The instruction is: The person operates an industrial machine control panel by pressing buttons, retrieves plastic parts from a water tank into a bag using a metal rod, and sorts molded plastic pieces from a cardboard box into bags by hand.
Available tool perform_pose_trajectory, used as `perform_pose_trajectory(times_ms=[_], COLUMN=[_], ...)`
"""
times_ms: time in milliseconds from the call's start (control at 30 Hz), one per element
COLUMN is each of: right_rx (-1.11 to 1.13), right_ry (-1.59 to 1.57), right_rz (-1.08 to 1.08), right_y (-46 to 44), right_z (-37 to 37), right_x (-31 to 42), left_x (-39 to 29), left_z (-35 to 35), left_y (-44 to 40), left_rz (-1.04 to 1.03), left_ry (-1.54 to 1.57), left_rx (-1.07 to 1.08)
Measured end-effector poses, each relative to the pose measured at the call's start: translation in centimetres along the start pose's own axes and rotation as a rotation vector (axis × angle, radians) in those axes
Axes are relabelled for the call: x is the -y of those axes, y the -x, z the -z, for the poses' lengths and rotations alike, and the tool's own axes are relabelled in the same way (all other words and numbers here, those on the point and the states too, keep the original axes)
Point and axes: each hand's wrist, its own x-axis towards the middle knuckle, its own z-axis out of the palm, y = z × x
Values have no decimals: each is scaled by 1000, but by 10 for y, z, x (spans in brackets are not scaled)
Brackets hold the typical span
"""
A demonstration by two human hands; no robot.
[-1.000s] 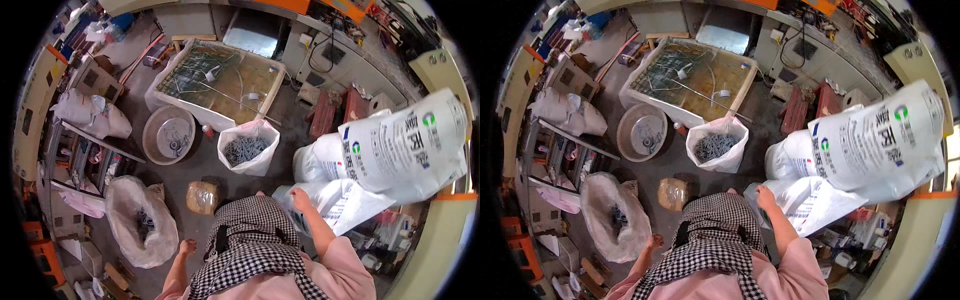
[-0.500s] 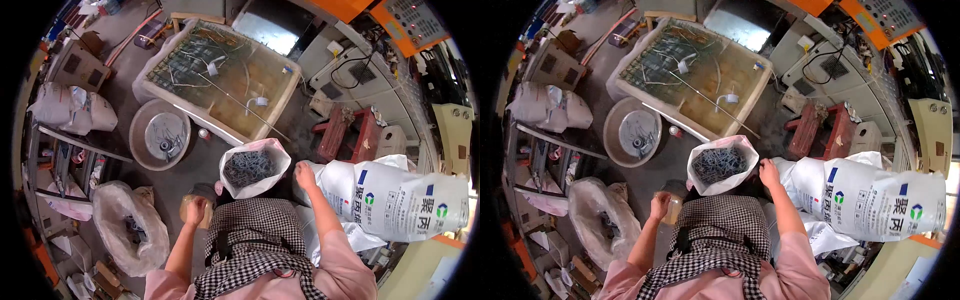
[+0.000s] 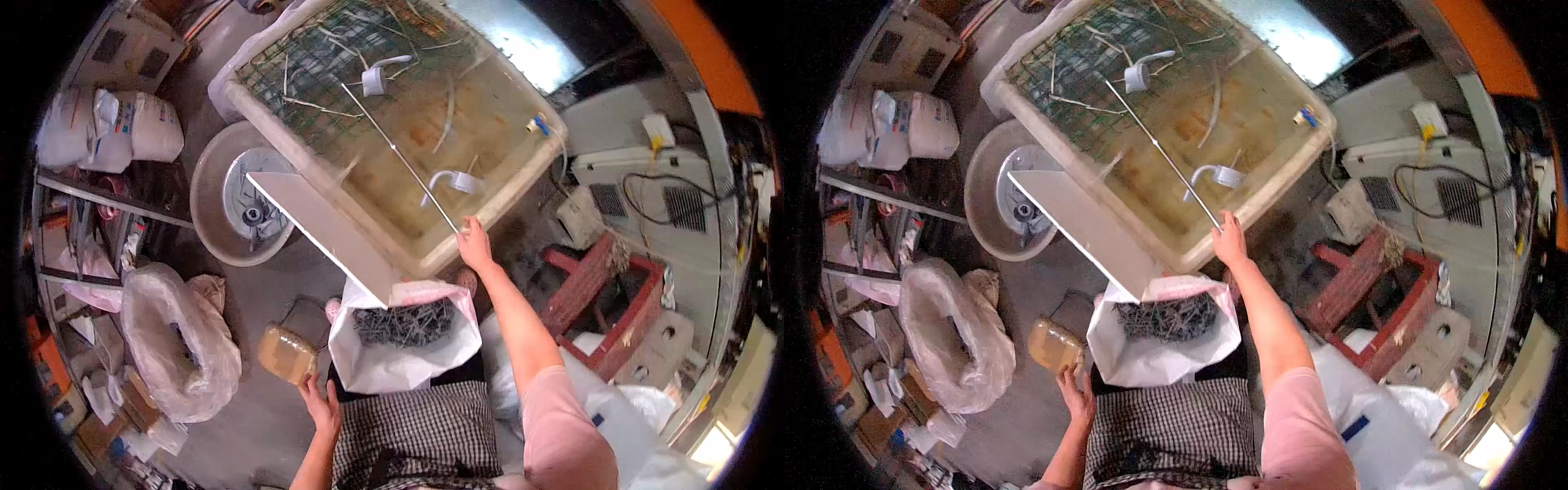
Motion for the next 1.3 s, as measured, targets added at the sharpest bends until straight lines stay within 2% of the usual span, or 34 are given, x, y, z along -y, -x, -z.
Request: perform_pose_trajectory(times_ms=[33,167,300,367,433,500,567,667,767,833,900,967,1000,1033,1067,1100,1133,1300], right_rx=[6,-90,-93,-100,-124,-133,-69,-103,36,163,126,-39,48,136,48,-15,3,74], right_ry=[-2,126,145,46,70,78,206,326,163,-45,-59,-38,-298,-332,-356,-408,-425,-210], right_rz=[25,331,404,404,432,485,481,346,385,299,290,505,426,516,385,363,349,276], right_y=[-27,-140,-237,-281,-319,-366,-410,-447,-474,-496,-469,-447,-428,-410,-370,-353,-342,-290], right_z=[-5,-46,-100,-124,-140,-155,-160,-165,-171,-175,-174,-162,-150,-129,-114,-100,-85,-44], right_x=[6,22,71,96,120,131,132,131,127,114,122,127,125,131,145,141,130,78], left_x=[4,29,50,61,62,48,68,104,118,119,89,59,68,68,65,65,68,73], left_z=[-13,-48,-52,-52,-54,-56,-71,-97,-107,-107,-99,-90,-97,-99,-97,-96,-99,-102], left_y=[-6,-29,-37,-42,-46,-58,-50,-21,-10,-9,-27,-44,-40,-40,-41,-43,-42,-40], left_rz=[-18,40,126,187,161,221,229,227,259,288,296,280,283,277,256,229,274,154], left_ry=[-75,-81,-67,-78,-124,-129,-110,-76,-12,86,61,17,23,33,39,44,32,-48], left_rx=[-69,-60,4,52,42,64,93,147,174,160,147,89,70,76,83,88,97,109])
